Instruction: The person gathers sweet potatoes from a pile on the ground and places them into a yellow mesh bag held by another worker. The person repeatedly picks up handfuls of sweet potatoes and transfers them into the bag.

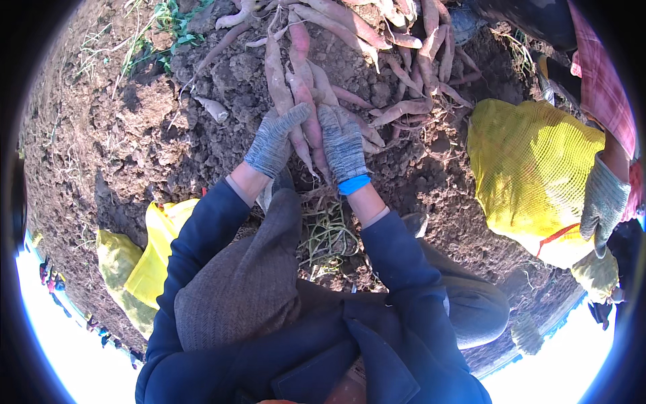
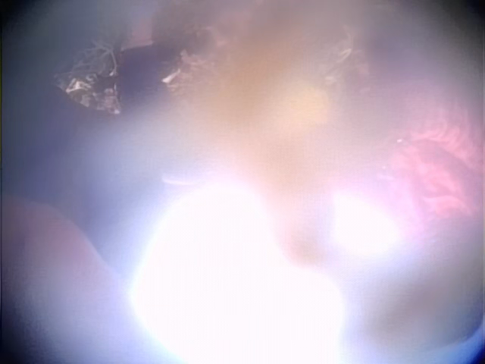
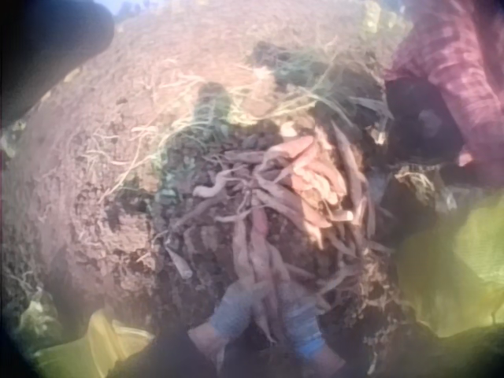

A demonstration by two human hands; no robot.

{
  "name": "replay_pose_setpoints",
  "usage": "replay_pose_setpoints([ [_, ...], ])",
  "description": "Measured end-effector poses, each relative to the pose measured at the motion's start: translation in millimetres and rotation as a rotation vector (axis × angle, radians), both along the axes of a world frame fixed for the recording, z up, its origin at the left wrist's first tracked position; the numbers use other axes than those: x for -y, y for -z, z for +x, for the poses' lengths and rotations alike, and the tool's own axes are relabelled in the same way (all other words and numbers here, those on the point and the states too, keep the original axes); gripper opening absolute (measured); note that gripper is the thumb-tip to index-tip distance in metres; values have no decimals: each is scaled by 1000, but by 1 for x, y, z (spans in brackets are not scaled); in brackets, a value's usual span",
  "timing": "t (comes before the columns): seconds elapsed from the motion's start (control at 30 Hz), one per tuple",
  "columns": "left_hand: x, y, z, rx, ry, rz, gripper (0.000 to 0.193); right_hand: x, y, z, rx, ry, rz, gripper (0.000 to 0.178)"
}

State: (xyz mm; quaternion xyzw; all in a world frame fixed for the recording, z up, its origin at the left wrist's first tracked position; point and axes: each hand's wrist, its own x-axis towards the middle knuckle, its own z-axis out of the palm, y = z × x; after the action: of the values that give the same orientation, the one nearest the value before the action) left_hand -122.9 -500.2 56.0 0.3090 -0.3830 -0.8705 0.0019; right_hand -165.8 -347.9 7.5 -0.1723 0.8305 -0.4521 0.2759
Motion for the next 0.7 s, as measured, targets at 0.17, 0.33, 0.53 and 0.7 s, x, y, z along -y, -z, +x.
replay_pose_setpoints([
  [0.17,12,-1,31,18,43,191,70,3,-20,2,373,-154,-126,32],
  [0.33,34,-6,50,-72,-275,299,65,12,-47,-30,-275,-372,264,47],
  [0.53,101,37,80,295,-682,-33,53,100,-15,-94,-477,41,193,68],
  [0.7,151,81,100,467,-701,70,25,118,-12,-102,-233,73,129,70],
])
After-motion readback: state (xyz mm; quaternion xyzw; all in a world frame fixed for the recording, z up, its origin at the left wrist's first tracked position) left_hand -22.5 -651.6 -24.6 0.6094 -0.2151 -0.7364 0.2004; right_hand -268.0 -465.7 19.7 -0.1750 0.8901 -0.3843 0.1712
